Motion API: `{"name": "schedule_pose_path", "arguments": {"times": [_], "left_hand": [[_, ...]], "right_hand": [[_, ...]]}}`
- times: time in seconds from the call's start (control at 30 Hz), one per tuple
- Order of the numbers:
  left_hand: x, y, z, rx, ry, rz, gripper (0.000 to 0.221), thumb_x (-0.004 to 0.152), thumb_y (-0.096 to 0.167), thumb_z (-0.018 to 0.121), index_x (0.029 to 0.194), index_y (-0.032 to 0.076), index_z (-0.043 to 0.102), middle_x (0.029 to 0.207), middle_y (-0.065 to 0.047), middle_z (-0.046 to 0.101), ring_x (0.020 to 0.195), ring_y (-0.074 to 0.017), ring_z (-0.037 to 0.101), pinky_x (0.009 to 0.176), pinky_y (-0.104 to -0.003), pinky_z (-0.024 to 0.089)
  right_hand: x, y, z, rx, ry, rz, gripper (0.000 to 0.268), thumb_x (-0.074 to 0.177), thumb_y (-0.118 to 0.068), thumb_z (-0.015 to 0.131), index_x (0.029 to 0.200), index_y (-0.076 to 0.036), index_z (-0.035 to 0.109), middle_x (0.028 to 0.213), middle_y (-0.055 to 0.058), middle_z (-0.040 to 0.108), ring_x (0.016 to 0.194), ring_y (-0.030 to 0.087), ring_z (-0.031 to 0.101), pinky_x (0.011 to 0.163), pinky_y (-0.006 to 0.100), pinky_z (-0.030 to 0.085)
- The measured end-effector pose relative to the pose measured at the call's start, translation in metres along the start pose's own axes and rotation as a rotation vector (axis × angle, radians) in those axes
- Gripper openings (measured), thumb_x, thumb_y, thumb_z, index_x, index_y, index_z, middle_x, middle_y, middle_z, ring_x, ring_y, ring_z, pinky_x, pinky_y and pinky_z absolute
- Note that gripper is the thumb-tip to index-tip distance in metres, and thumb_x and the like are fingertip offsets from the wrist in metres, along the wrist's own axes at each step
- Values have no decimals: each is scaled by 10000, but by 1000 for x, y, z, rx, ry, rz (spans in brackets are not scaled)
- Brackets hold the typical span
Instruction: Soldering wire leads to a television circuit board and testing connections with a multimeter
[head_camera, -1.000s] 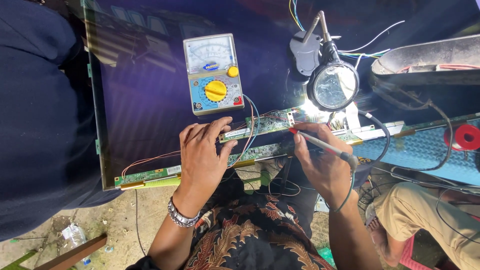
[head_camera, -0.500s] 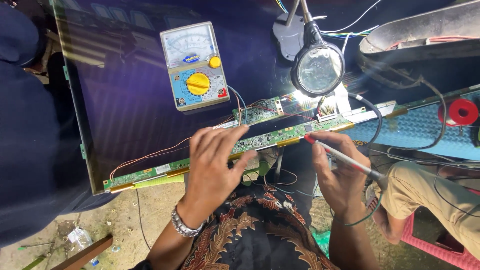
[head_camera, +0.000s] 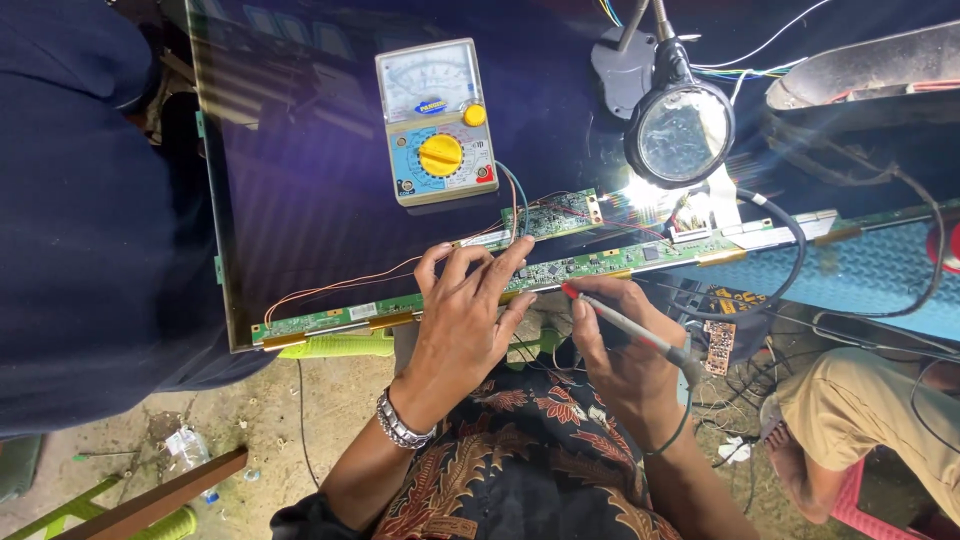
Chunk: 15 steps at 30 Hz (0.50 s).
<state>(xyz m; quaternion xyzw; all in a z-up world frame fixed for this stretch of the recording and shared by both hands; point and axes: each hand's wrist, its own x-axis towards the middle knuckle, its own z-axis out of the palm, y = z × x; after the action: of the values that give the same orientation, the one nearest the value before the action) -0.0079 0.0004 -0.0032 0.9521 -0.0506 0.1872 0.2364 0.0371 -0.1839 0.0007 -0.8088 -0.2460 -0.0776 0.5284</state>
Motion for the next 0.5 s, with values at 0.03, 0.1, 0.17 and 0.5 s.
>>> {"name": "schedule_pose_path", "arguments": {"times": [0.03,0.1,0.17,0.5], "left_hand": [[0,0,2,3,3,-4,560,977,240,695,1494,143,504,1034,-81,766,1089,-236,597,1104,-527,223],[1,-1,4,-21,-4,-20,563,969,214,697,1492,132,505,1035,-96,764,1094,-250,599,1101,-536,219],[1,-1,5,-46,-12,-39,567,960,189,699,1489,121,507,1035,-110,762,1098,-264,600,1097,-545,215],[4,2,4,-60,-10,-70,629,906,151,732,1490,125,499,1020,-96,756,1103,-259,597,1106,-541,212]], "right_hand": [[-1,0,2,-11,14,0,146,973,-68,662,1089,-7,727,1036,227,769,904,401,763,680,434,596],[0,-1,2,-27,11,3,147,975,-76,661,1090,-17,731,1040,218,772,917,400,763,678,437,596],[0,-2,3,-43,5,8,147,978,-84,660,1091,-26,734,1044,210,774,929,400,763,677,440,596],[3,-1,5,-46,-16,1,150,967,-98,670,1080,-29,741,957,207,773,894,402,766,634,422,596]]}}
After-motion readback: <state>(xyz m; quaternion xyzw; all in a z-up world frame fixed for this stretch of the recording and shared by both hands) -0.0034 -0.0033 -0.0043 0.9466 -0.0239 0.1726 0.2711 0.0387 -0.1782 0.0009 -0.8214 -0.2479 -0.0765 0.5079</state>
